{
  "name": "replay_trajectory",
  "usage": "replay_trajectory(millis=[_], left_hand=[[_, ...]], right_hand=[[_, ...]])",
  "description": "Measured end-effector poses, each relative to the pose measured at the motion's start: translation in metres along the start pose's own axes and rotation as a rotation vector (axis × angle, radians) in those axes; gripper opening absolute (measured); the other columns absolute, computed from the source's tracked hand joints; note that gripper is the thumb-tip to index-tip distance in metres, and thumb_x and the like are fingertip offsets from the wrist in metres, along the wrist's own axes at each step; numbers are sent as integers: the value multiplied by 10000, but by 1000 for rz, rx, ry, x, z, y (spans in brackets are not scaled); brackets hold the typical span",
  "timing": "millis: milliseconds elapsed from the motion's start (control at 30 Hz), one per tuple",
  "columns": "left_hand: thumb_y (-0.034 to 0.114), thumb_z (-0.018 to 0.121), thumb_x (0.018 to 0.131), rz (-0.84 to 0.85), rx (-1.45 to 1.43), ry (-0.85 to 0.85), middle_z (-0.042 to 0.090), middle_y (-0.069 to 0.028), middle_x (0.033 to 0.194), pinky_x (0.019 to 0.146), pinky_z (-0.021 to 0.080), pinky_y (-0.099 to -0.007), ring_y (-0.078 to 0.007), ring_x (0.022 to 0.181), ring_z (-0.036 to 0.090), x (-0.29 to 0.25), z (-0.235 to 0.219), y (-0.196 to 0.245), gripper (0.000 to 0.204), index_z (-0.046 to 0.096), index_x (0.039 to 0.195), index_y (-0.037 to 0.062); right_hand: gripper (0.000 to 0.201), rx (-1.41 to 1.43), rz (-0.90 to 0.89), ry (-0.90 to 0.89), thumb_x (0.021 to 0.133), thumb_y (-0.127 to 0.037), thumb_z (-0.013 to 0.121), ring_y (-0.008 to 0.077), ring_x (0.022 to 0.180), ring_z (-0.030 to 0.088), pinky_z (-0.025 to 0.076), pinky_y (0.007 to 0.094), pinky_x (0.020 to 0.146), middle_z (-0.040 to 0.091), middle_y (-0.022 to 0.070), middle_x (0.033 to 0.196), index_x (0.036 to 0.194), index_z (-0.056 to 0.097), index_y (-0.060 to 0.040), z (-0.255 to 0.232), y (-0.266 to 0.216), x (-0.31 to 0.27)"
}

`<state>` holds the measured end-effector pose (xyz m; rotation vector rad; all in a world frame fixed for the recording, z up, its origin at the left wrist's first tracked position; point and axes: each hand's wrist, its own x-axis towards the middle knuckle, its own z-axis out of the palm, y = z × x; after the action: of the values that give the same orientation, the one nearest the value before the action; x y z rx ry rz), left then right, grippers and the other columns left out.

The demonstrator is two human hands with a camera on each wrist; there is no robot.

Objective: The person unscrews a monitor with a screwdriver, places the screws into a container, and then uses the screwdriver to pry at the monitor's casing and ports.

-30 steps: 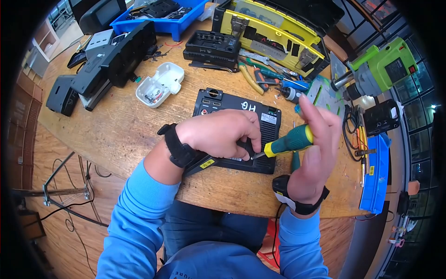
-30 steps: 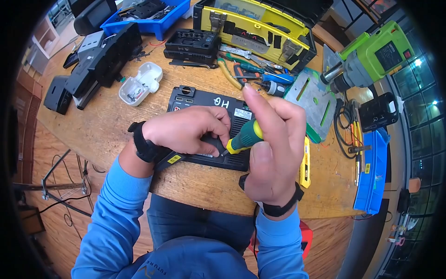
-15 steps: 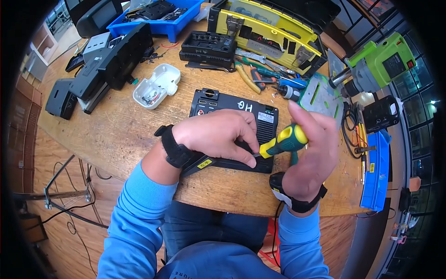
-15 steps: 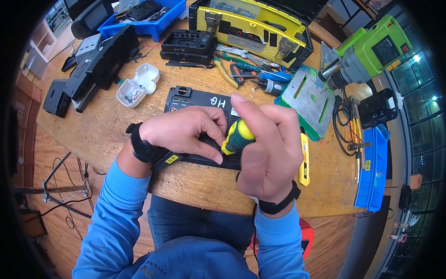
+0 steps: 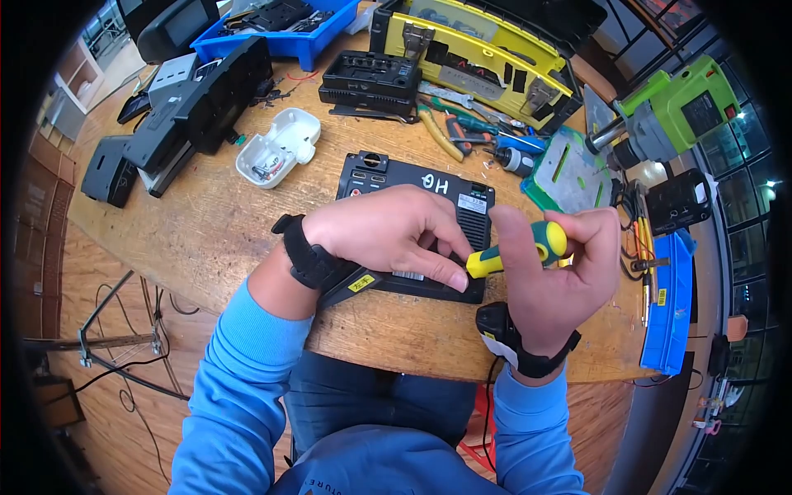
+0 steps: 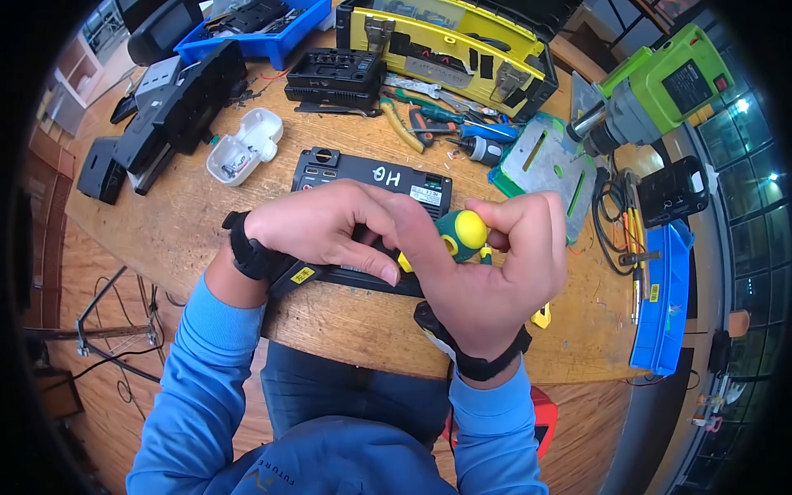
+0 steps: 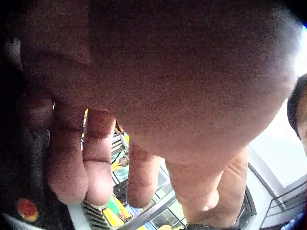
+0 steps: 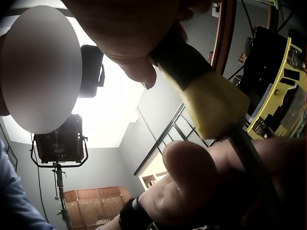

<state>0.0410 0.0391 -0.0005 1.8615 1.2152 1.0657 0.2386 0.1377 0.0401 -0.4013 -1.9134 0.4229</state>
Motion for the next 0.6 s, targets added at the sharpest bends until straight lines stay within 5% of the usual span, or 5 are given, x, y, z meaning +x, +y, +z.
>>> replay_trajectory(millis=[300, 333, 433, 533, 600], left_hand=[[331, 952, 828, -54, -121, 127, 600, -9, 634, 528, 399, -305, -110, 560, 516, 6, 14, 13, 415, 798, 1053, 19], [195, 966, 798, -136, -102, 116, 726, -70, 827, 656, 516, -321, -143, 741, 659, 6, 12, 20, 316, 745, 916, 4], [177, 934, 831, -92, -47, 67, 720, -65, 820, 649, 514, -325, -148, 725, 655, 4, 10, 13, 272, 738, 916, 8], [182, 910, 853, 12, -47, 93, 702, -51, 767, 613, 485, -326, -143, 672, 630, 5, 9, 20, 259, 716, 877, 14], [231, 891, 890, -5, -71, 56, 670, -37, 715, 582, 457, -309, -113, 636, 581, 4, 8, 22, 260, 747, 933, 19]], right_hand=[[541, -106, -42, -12, 660, -286, 1047, 158, 654, 430, 332, 314, 544, 471, 34, 760, 797, 576, -59, 3, -13, 7], [541, -108, -41, -9, 660, -286, 1047, 158, 654, 430, 332, 314, 544, 471, 34, 760, 797, 576, -59, 3, -13, 7], [517, -83, -62, -12, 665, -152, 1025, 98, 665, 409, 332, 269, 583, 456, -12, 790, 799, 532, -70, 3, -11, 6], [390, -55, -166, -48, 733, -171, 959, 109, 684, 439, 364, 274, 599, 512, 16, 827, 945, 671, -16, -1, -8, 9], [490, 109, -115, -218, 852, -285, 903, 268, 889, 655, 525, 351, 732, 699, 121, 955, 1179, 733, 39, -7, -15, 13]])
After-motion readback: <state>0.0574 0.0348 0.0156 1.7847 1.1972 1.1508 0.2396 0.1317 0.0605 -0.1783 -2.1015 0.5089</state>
